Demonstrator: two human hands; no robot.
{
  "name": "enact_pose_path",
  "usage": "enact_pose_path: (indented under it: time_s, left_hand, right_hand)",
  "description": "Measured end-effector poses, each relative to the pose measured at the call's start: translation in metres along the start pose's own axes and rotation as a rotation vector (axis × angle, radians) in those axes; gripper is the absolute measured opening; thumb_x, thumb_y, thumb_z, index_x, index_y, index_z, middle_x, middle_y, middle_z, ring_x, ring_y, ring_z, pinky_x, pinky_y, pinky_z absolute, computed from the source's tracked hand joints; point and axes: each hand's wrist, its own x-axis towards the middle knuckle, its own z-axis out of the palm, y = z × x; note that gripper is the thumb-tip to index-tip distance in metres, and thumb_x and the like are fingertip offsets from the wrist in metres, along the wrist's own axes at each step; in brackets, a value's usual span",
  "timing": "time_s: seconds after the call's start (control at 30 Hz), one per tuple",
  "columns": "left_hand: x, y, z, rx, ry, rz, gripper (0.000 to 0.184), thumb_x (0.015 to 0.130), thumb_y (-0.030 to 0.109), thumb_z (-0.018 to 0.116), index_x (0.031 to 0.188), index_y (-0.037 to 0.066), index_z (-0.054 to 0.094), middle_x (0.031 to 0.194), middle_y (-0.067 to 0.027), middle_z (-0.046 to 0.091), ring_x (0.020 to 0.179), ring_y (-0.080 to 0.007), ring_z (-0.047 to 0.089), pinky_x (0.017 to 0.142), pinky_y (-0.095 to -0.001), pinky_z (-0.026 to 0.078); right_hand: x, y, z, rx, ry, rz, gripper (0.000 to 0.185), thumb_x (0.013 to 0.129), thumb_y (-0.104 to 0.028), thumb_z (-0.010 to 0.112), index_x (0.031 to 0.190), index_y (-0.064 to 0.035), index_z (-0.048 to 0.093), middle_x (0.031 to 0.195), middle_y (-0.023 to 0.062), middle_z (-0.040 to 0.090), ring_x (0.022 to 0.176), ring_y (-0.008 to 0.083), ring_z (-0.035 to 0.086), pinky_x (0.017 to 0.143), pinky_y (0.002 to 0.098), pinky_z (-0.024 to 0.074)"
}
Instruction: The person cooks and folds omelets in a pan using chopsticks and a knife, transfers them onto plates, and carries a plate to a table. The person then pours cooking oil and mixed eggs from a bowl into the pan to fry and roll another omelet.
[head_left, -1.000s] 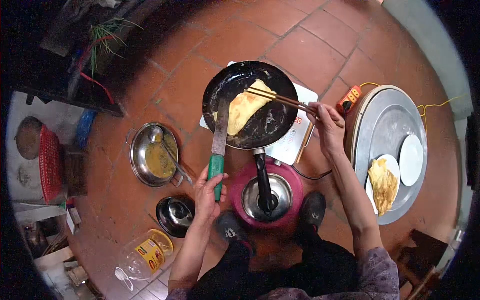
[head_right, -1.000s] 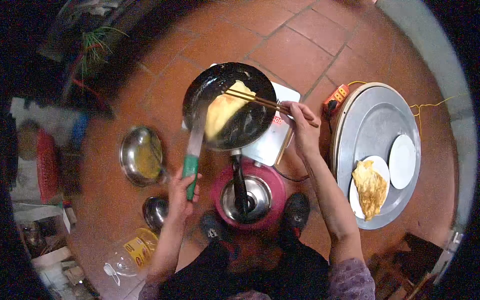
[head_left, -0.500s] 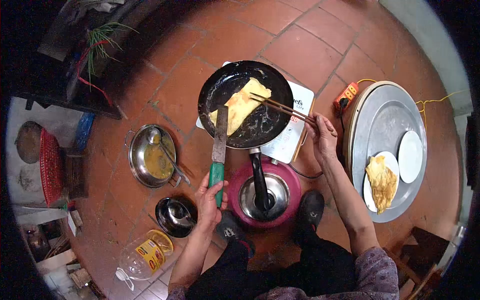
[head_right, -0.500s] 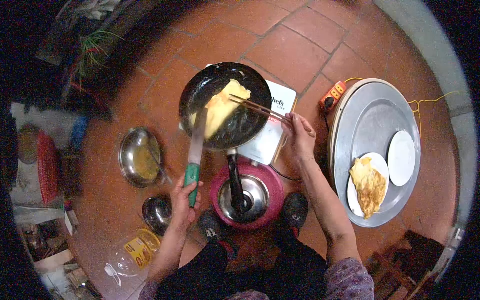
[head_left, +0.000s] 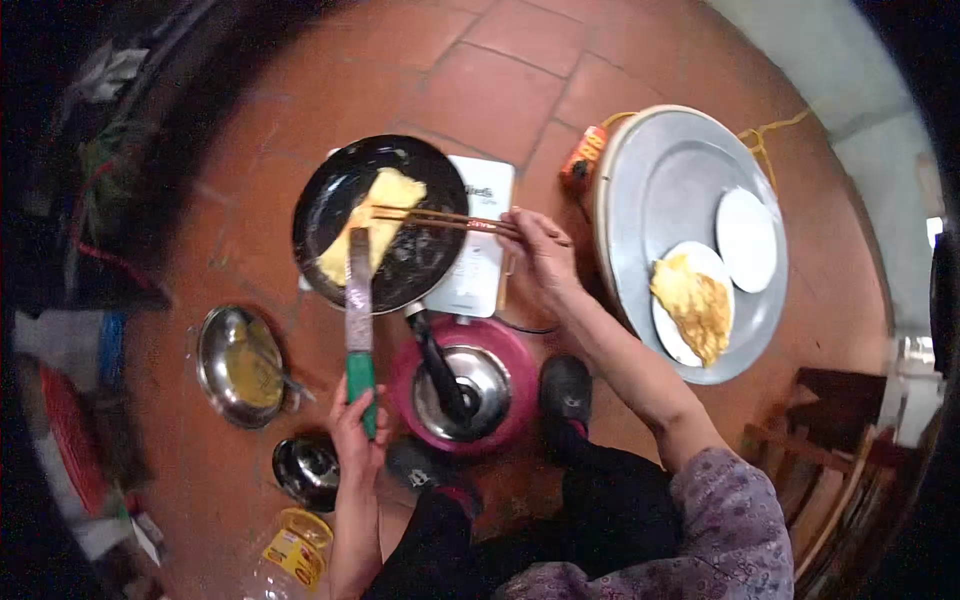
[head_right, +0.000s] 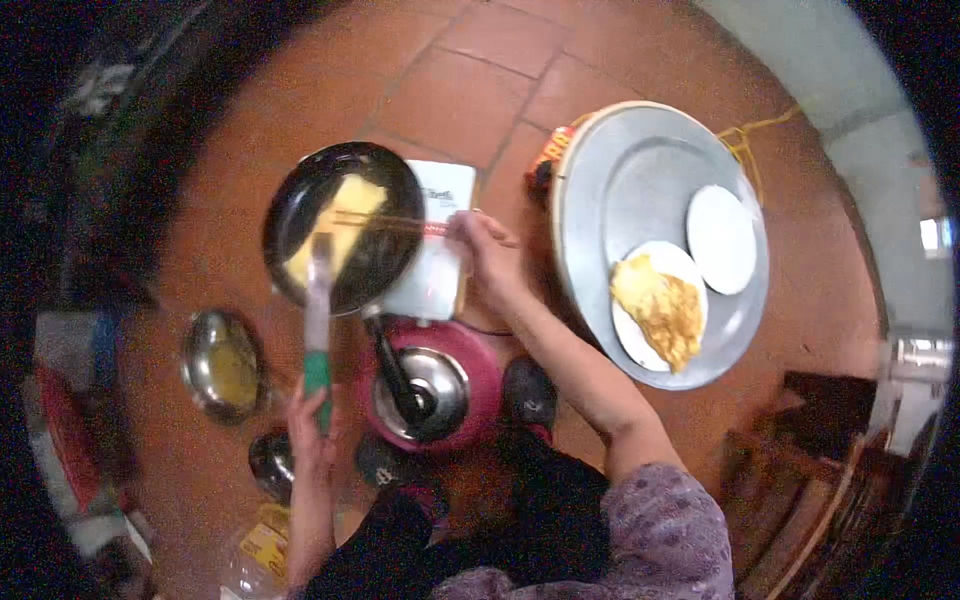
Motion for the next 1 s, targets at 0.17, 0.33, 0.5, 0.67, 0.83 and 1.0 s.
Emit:
enact_pose_path:
  time_s: [0.17,0.33,0.5,0.67,0.83,1.0]
  left_hand:
    - [0.003,-0.003,0.002,0.076,0.003,-0.018,0.041,0.082,0.009,0.053,0.122,0.012,0.043,0.085,-0.0044,0.059,0.048,-0.0061,0.047,0.032,-0.0177,0.031]
    - [-0.010,0.003,0.014,0.075,0.025,0.095,0.038,0.083,0.009,0.054,0.119,0.011,0.045,0.085,-0.0044,0.059,0.048,-0.0058,0.047,0.033,-0.0176,0.031]
    - [-0.024,0.015,0.008,-0.013,0.082,0.145,0.037,0.084,0.011,0.052,0.120,0.012,0.044,0.091,-0.0035,0.058,0.050,-0.0058,0.047,0.035,-0.0160,0.034]
    - [-0.029,0.019,-0.001,-0.080,0.093,0.179,0.036,0.085,0.010,0.053,0.120,0.009,0.044,0.087,-0.0076,0.058,0.047,-0.0073,0.047,0.031,-0.0181,0.033]
    - [-0.028,0.017,-0.004,-0.137,0.098,0.163,0.034,0.085,0.009,0.053,0.118,0.008,0.044,0.087,-0.0078,0.059,0.046,-0.0075,0.047,0.031,-0.0185,0.033]
    - [-0.027,0.015,-0.012,-0.158,0.102,0.161,0.032,0.085,0.009,0.053,0.116,0.008,0.046,0.086,-0.0079,0.059,0.045,-0.0077,0.047,0.031,-0.0187,0.033]
  right_hand:
    - [0.005,0.009,-0.008,-0.107,-0.011,-0.083,0.022,0.088,-0.017,0.055,0.097,0.0023,0.059,0.093,0.0093,0.061,0.086,0.0156,0.059,0.077,0.0273,0.0516]
    - [-0.012,-0.022,0.001,-0.239,-0.102,-0.189,0.023,0.089,-0.016,0.053,0.101,0.0032,0.059,0.095,0.0096,0.061,0.086,0.0154,0.060,0.078,0.0277,0.0508]
    - [-0.045,-0.054,0.004,-0.653,-0.291,-0.322,0.020,0.091,-0.010,0.048,0.102,0.0024,0.059,0.101,0.0091,0.060,0.092,0.0150,0.058,0.083,0.0275,0.0475]
    - [-0.059,-0.052,0.012,-0.696,-0.372,-0.391,0.017,0.089,-0.005,0.049,0.100,0.0021,0.060,0.103,0.0090,0.058,0.093,0.0144,0.057,0.082,0.0265,0.0472]
    - [-0.068,-0.055,0.026,-0.825,-0.467,-0.451,0.014,0.086,-0.001,0.052,0.095,0.0027,0.061,0.098,0.0109,0.061,0.092,0.0168,0.058,0.081,0.0272,0.0467]
    - [-0.070,-0.045,0.037,-0.909,-0.546,-0.533,0.012,0.081,0.000,0.057,0.091,0.0023,0.063,0.094,0.0128,0.062,0.088,0.0192,0.060,0.076,0.0276,0.0470]
